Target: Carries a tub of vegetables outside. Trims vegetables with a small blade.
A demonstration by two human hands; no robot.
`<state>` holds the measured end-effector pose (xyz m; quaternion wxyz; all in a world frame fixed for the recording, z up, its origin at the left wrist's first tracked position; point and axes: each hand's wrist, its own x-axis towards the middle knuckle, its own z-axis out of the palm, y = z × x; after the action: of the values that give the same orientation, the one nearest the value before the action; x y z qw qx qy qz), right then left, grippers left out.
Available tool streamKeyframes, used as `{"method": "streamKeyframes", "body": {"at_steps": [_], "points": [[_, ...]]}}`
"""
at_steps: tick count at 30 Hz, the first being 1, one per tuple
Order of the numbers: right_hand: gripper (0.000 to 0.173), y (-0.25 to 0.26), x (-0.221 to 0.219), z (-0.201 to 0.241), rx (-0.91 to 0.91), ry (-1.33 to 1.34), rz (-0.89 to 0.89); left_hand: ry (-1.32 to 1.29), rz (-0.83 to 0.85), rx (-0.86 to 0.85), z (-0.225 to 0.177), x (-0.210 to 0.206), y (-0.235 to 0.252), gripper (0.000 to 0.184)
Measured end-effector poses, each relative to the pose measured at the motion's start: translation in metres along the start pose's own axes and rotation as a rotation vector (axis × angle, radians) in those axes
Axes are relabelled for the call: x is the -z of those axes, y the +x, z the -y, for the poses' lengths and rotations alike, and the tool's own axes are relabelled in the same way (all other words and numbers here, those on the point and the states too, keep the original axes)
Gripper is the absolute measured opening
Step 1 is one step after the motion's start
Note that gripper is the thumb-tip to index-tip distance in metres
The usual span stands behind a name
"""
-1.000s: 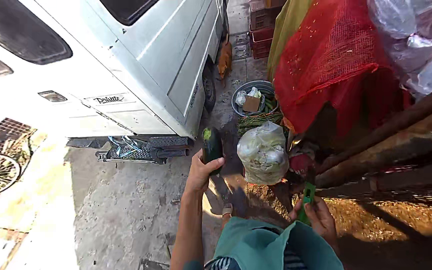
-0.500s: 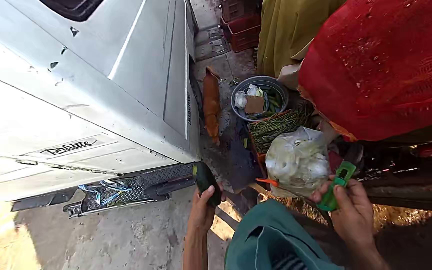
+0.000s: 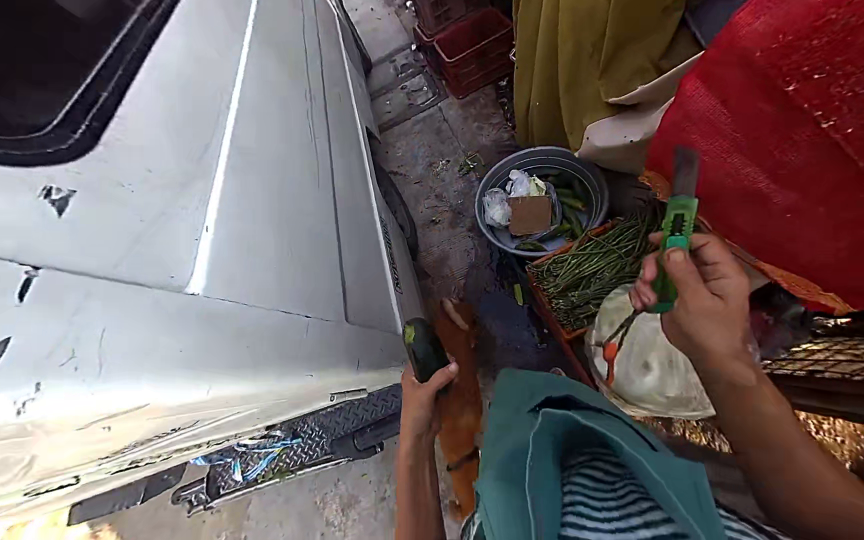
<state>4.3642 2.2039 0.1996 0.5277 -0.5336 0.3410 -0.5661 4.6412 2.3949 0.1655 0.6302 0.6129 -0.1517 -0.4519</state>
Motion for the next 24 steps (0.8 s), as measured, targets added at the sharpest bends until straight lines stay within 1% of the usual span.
{"method": "streamKeyframes", "body": {"at_steps": [2,4,6,8,10,11,12,14,15,17,19,21,24], "points": [[0.023,0.029,0.004,0.02,0.139,-0.038,-0.036,0.019,0.03,0.009,-0.008,-0.005,0.023,0.051],[0.027,0.053,0.009,0.04,0.265,-0.106,-0.117,0.046,0.058,0.02,-0.016,-0.017,0.054,0.048],[0.025,0.069,0.014,0.044,0.353,-0.146,-0.247,0.121,0.076,0.057,-0.022,-0.035,0.09,0.044],[0.02,0.086,0.013,0.033,0.423,-0.181,-0.349,0.301,0.114,0.083,-0.027,-0.057,0.132,0.042],[0.015,0.102,0.009,0.009,0.42,-0.271,-0.354,0.597,0.201,0.091,-0.035,-0.084,0.178,0.045],[0.015,0.111,0.004,-0.007,0.362,-0.368,-0.353,0.744,0.268,0.103,-0.041,-0.099,0.203,0.048],[0.02,0.12,-0.002,-0.027,0.28,-0.516,-0.362,0.875,0.341,0.113,-0.049,-0.117,0.228,0.051],[0.038,0.133,-0.022,-0.073,0.123,-0.878,-0.317,1.093,0.457,0.115,-0.063,-0.154,0.273,0.053],[0.039,0.141,-0.036,-0.094,0.081,-1.037,-0.264,1.17,0.507,0.107,-0.069,-0.172,0.295,0.055],[0.035,0.162,-0.065,-0.13,0.07,-1.225,-0.17,1.259,0.611,0.067,-0.08,-0.204,0.337,0.056],[0.029,0.181,-0.088,-0.158,0.107,-1.312,-0.121,1.313,0.695,0.026,-0.091,-0.229,0.369,0.056],[0.024,0.197,-0.1,-0.18,0.187,-1.389,-0.121,1.36,0.747,-0.018,-0.102,-0.247,0.394,0.056],[0.021,0.222,-0.111,-0.194,0.211,-1.448,-0.181,1.397,0.806,-0.045,-0.116,-0.269,0.424,0.058]]}}
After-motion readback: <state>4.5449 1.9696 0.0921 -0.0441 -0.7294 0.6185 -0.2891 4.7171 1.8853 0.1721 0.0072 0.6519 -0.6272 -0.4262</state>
